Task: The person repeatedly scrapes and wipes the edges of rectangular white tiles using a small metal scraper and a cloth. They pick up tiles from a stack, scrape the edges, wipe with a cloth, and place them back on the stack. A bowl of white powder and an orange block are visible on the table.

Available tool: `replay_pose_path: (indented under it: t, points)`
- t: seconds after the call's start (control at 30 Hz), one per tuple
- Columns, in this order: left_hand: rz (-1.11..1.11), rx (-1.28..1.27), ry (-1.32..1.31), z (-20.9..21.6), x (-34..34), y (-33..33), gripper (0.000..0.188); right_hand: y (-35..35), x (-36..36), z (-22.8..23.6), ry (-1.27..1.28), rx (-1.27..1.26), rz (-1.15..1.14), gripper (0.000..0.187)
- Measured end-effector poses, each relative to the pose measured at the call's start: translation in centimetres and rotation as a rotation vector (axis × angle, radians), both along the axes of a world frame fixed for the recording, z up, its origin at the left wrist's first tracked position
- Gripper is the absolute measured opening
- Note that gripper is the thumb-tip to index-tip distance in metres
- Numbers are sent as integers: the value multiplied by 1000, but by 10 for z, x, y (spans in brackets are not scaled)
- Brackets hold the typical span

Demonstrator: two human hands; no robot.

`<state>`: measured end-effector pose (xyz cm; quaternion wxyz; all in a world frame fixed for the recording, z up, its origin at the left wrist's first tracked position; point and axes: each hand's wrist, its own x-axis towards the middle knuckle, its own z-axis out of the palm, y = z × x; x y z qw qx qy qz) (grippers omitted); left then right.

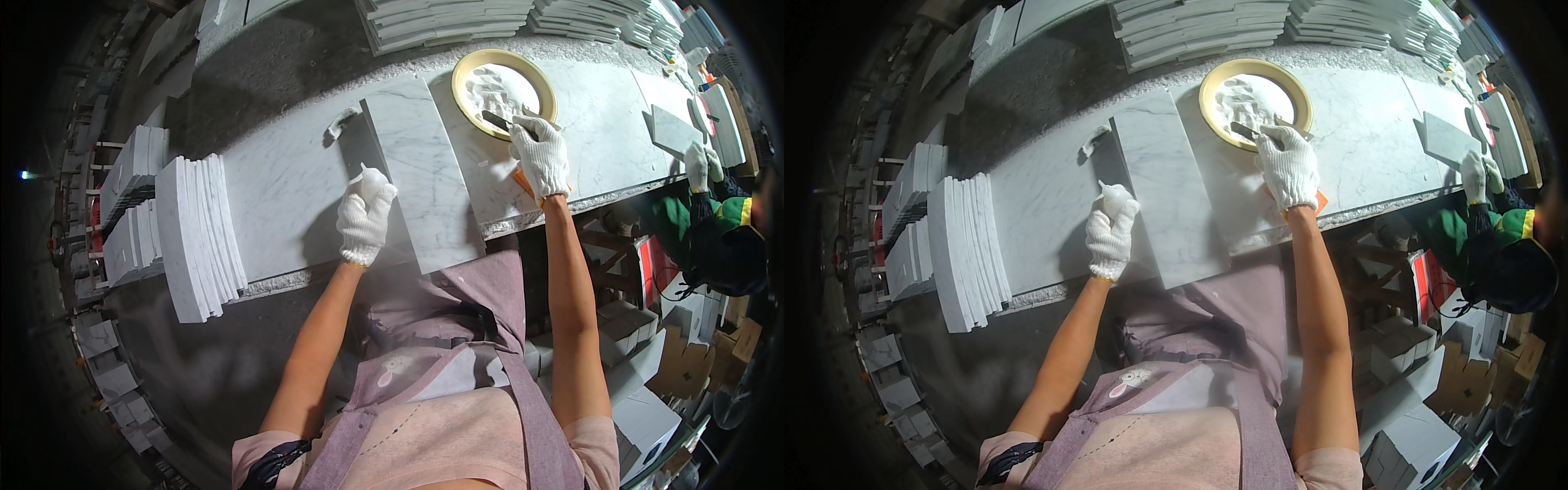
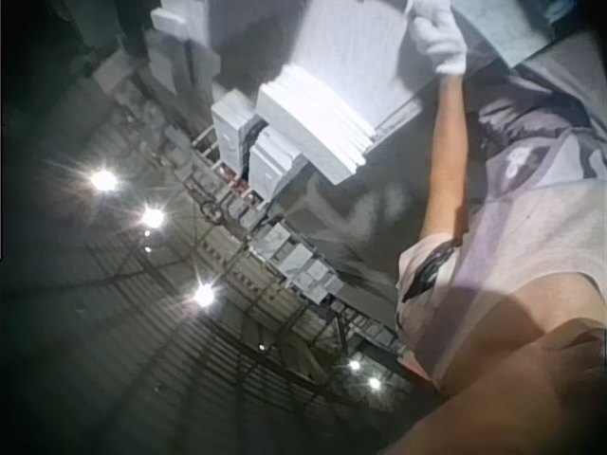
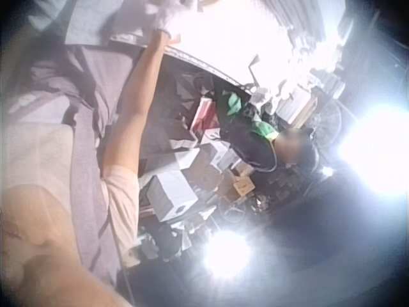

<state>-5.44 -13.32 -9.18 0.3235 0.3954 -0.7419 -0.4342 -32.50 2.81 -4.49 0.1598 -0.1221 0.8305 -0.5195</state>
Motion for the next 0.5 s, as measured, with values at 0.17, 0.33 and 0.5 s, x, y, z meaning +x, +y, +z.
replay_pose_path:
  t: [0.17,0.33,0.5]
  points:
    - [25,-20,-43,1,0,0,40,4,0,3,-92,-36,-2,30]
    - [13,-16,6,-1,0,0,40,4,4,5,-161,-82,-37,30]
    - [11,-25,-25,-1,0,-1,38,5,5,3,-148,-91,-11,29]
